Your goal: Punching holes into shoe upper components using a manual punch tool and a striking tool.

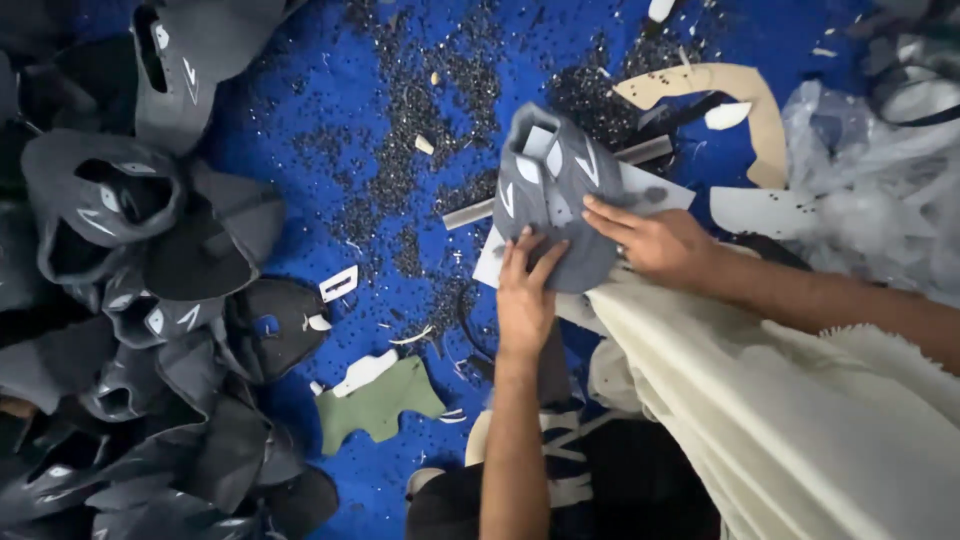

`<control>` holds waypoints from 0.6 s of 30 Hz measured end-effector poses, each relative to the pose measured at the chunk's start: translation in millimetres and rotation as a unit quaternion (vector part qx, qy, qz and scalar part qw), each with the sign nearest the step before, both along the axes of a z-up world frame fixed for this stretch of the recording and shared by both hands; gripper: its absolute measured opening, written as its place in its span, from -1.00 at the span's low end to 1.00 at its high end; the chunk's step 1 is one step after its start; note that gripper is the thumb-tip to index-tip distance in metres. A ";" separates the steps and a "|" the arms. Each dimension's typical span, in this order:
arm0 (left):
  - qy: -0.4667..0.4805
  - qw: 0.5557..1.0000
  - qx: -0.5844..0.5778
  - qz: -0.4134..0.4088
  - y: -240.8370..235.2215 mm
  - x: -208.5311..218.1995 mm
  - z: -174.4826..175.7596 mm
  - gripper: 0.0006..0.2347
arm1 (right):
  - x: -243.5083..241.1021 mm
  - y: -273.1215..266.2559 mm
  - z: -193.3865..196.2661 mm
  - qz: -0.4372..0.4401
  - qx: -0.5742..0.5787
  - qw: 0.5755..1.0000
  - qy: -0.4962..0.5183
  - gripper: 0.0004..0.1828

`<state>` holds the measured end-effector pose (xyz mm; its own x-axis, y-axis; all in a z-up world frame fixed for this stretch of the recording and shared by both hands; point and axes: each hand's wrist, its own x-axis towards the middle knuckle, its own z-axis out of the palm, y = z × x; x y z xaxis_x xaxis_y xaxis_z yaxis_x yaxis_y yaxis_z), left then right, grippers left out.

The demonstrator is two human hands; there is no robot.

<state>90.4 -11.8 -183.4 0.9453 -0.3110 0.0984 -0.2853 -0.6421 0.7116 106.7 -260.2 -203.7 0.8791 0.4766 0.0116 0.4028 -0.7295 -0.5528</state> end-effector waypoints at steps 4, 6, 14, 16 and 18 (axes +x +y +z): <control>0.007 0.995 0.085 -0.057 -1.6 -6.6 6.6 -0.44 | 3.8 9.5 19.7 -0.014 -0.069 0.996 0.051 -0.24; 0.028 0.990 0.117 -0.067 -5.9 -28.9 4.3 -0.45 | -1.5 12.0 22.4 -0.020 -0.070 0.994 0.083 -0.26; 0.092 0.977 0.178 0.066 -16.2 -78.2 50.7 -0.53 | 47.9 -2.0 -12.9 -0.142 0.214 0.937 0.237 -0.69; 0.122 0.966 0.196 0.118 -9.5 -121.8 53.9 -0.47 | 75.2 2.6 8.3 -0.147 0.273 0.919 0.243 -0.66; 0.153 0.950 0.214 0.166 -10.0 -146.2 63.4 -0.42 | 92.7 11.4 15.1 -0.154 0.333 0.896 0.251 -0.63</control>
